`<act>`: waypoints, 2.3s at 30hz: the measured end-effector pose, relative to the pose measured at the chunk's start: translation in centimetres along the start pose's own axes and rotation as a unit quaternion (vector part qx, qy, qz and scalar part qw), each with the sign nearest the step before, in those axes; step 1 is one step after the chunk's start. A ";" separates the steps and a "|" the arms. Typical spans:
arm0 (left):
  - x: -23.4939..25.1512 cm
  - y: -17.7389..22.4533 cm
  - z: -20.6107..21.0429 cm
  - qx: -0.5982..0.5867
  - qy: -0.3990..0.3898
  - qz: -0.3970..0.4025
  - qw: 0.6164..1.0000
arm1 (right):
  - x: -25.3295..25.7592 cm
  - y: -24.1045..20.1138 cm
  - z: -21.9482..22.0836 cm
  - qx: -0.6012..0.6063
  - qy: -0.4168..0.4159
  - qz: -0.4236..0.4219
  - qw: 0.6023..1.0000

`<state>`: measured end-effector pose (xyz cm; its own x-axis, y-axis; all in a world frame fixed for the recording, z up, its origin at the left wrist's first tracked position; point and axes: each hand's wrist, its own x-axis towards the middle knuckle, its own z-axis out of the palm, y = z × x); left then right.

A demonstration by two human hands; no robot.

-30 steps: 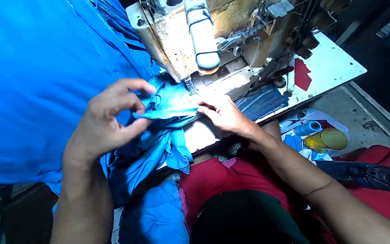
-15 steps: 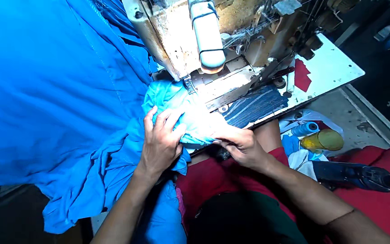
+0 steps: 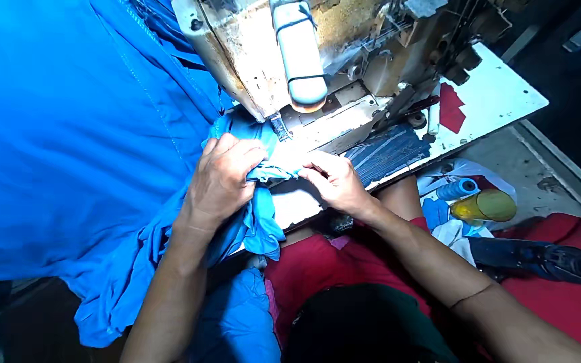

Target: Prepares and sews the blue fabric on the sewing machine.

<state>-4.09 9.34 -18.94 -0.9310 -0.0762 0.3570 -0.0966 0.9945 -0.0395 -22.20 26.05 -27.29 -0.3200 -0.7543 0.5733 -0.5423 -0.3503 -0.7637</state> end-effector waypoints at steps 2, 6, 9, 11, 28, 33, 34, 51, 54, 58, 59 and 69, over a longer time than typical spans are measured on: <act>0.4 -0.7 -1.0 -0.024 -0.048 0.000 0.999 | 0.4 -0.1 0.0 0.009 0.001 0.020 1.000; 0.5 -2.9 -3.0 0.026 -0.085 -0.074 0.993 | 0.6 -0.4 -0.1 0.016 0.006 0.049 0.999; -0.6 -5.3 -4.4 0.048 -0.103 -0.107 0.988 | 0.4 -0.3 -0.2 0.039 0.007 0.055 0.998; -1.6 -5.1 -5.3 -0.032 -0.053 -0.072 0.995 | 0.8 0.0 -0.2 0.035 0.002 0.039 0.999; -2.7 3.4 1.3 -0.051 0.045 0.029 0.997 | -3.3 -1.2 -2.4 0.090 -0.090 -0.079 0.989; -3.0 2.7 2.2 0.025 0.041 -0.034 0.998 | -4.6 -1.4 -2.8 0.045 -0.066 -0.026 0.996; -3.0 2.9 2.2 0.026 0.048 -0.042 0.998 | -4.7 -1.4 -2.7 0.040 -0.063 -0.020 0.997; -1.5 0.2 2.5 -0.099 0.130 -0.122 0.979 | 0.9 0.5 0.1 0.028 -0.012 0.026 0.999; -1.6 0.5 2.8 -0.108 0.148 -0.123 0.975 | 0.9 0.7 0.5 0.045 0.004 0.039 0.998; -1.6 1.5 3.3 -0.088 0.171 -0.132 0.972 | 0.8 0.8 0.7 0.051 0.015 0.033 0.998; -1.6 1.7 3.3 -0.083 0.179 -0.126 0.972 | 0.9 0.7 0.7 0.049 0.016 0.026 0.998; 0.9 1.1 2.0 -0.075 0.295 -0.196 0.932 | -0.8 -3.6 -7.2 -0.030 0.060 -0.078 0.995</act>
<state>-5.74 10.20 -20.50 -0.4746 -0.4269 0.7697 -0.2975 0.9008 0.3162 -25.61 31.88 -22.87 -0.3176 -0.6205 0.7170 -0.6365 -0.4209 -0.6462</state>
